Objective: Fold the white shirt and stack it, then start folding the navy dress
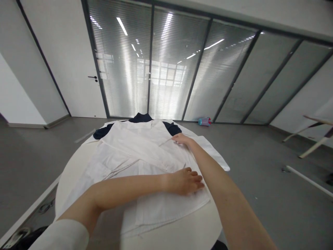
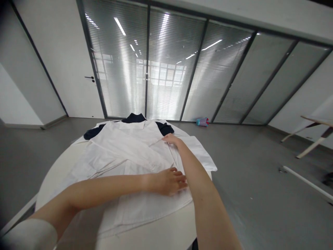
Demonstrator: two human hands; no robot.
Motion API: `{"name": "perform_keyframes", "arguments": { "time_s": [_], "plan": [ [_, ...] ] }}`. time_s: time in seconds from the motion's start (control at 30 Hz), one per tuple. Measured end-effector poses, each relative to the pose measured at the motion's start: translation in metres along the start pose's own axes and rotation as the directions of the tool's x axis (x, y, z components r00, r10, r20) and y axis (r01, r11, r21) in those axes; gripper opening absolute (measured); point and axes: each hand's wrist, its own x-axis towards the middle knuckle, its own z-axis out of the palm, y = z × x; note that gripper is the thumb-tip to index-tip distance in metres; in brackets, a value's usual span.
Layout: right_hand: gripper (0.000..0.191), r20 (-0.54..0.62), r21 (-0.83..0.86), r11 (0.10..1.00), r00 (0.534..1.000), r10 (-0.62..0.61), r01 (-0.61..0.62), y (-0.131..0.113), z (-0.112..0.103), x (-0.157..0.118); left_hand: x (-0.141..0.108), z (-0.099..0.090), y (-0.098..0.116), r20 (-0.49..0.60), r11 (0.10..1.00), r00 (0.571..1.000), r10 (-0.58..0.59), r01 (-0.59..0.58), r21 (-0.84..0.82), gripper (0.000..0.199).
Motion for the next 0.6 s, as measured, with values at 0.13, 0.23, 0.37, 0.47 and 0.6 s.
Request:
{"name": "perform_keyframes", "arguments": {
  "time_s": [0.13,0.23,0.37,0.47,0.6],
  "plan": [
    [0.025,-0.030,0.031,1.000,1.000,-0.002,0.003,0.004,0.000,0.005,0.005,0.000,-0.006,-0.092,0.999,0.995,0.039,-0.037,0.020,0.014],
    [0.024,-0.050,0.041,0.999,0.999,-0.009,0.011,0.008,-0.001,0.008,0.001,-0.006,-0.008,-0.126,0.996,0.990,0.066,-0.059,0.059,0.016],
    [0.015,-0.104,0.019,0.999,0.994,-0.024,0.026,0.011,-0.003,0.015,-0.013,-0.023,-0.008,-0.175,0.992,0.980,0.095,-0.080,0.095,0.018],
    [0.011,-0.179,0.000,0.999,0.983,-0.032,0.032,0.010,-0.001,0.024,-0.029,-0.038,-0.009,-0.271,0.994,0.960,0.072,-0.045,0.101,0.023],
    [0.021,-0.269,0.013,1.000,0.963,0.012,-0.008,0.004,0.009,0.043,-0.055,-0.055,-0.007,-0.303,0.995,0.952,0.035,-0.004,0.100,0.019]
  ]
}}
